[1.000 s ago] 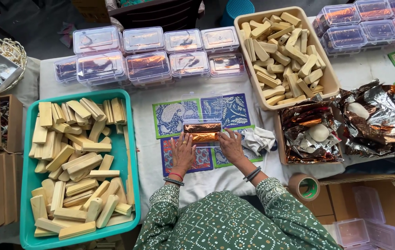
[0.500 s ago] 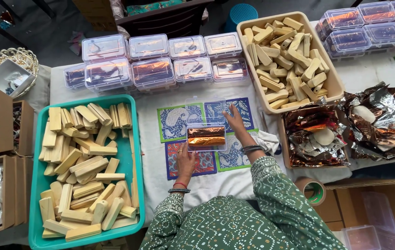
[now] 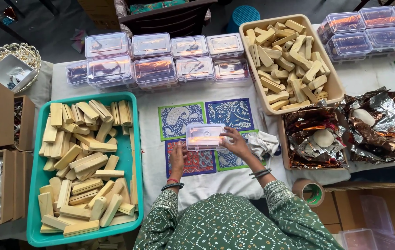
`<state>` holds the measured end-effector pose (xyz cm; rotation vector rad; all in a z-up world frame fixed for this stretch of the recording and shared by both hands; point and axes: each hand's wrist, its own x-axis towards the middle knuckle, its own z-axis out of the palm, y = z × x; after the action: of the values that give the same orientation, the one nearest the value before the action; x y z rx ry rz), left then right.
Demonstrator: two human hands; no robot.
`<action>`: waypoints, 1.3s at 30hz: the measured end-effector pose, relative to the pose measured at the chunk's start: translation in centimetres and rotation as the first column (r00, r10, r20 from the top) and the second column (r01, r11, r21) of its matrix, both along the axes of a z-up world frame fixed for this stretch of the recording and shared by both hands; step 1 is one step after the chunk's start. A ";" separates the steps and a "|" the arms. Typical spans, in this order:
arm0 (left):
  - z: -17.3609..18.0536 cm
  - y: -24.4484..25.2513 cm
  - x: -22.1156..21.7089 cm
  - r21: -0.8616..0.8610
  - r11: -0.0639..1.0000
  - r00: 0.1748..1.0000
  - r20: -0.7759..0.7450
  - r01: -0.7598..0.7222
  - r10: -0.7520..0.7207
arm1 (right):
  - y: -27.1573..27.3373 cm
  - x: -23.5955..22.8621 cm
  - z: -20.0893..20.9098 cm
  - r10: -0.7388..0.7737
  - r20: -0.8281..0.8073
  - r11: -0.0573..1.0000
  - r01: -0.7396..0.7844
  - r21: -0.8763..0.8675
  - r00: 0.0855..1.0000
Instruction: The recorder is wrapping wooden blocks in decorative foil, placing them into plastic containers, and cleaning them with a cloth.
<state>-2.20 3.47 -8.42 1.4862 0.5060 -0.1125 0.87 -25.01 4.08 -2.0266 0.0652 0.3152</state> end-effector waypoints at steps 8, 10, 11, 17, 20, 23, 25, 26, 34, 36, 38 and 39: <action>2.2 0.0 0.2 0.073 0.993 0.994 -0.069 0.089 -0.084 | 0.3 -1.3 -2.2 0.037 0.173 0.999 -0.035 -0.013 0.984; 1.7 0.0 0.1 0.126 0.987 0.995 -0.037 0.098 -0.094 | 0.5 -1.2 -2.2 0.039 0.178 0.999 -0.036 -0.023 0.983; 1.4 0.0 0.0 0.179 0.978 0.994 -0.007 0.106 -0.106 | 0.5 -1.3 -2.1 0.041 0.182 0.999 -0.035 -0.033 0.982; 8.1 -0.9 -1.0 0.508 0.830 0.972 -0.092 0.231 -0.214 | 0.8 -1.0 -2.0 0.046 0.183 0.998 -0.036 -0.058 0.982; 5.8 -1.0 -1.4 0.730 0.656 0.907 0.126 0.190 -0.403 | 1.1 -0.1 -1.4 0.029 0.135 0.998 -0.022 -0.053 0.990; 11.8 -1.9 -1.6 0.757 0.566 0.880 -0.024 0.325 -0.474 | 1.0 0.6 -1.8 0.013 0.101 0.999 -0.010 -0.036 0.995; 11.8 -2.1 -1.6 0.804 0.509 0.869 -0.019 0.307 -0.494 | 0.8 0.6 -2.4 0.020 0.111 0.999 -0.015 -0.045 0.994; 11.8 -2.2 -1.6 0.847 0.450 0.858 -0.015 0.284 -0.514 | 0.7 0.7 -2.7 0.028 0.121 0.998 -0.021 -0.055 0.992; 10.7 -1.9 -1.5 0.924 0.309 0.813 -0.002 0.224 -0.583 | 0.8 0.0 -1.8 0.059 0.070 0.988 -0.048 -0.148 0.996; 10.8 -2.0 -1.5 0.933 0.291 0.806 0.001 0.212 -0.591 | 0.6 -0.1 -2.2 0.059 0.065 0.989 -0.049 -0.142 0.996; 11.3 -2.1 -1.6 0.932 0.280 0.809 -0.022 0.229 -0.587 | 0.4 -0.2 -2.8 0.063 0.077 0.993 -0.055 -0.107 0.995; 12.0 -2.1 -1.6 0.932 0.280 0.809 -0.022 0.229 -0.587 | 0.5 -0.2 -2.5 0.064 0.077 0.993 -0.055 -0.107 0.995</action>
<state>-3.85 1.36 3.58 2.6964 -0.2377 0.0286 0.63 -24.48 1.53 -2.1465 -0.0299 0.2722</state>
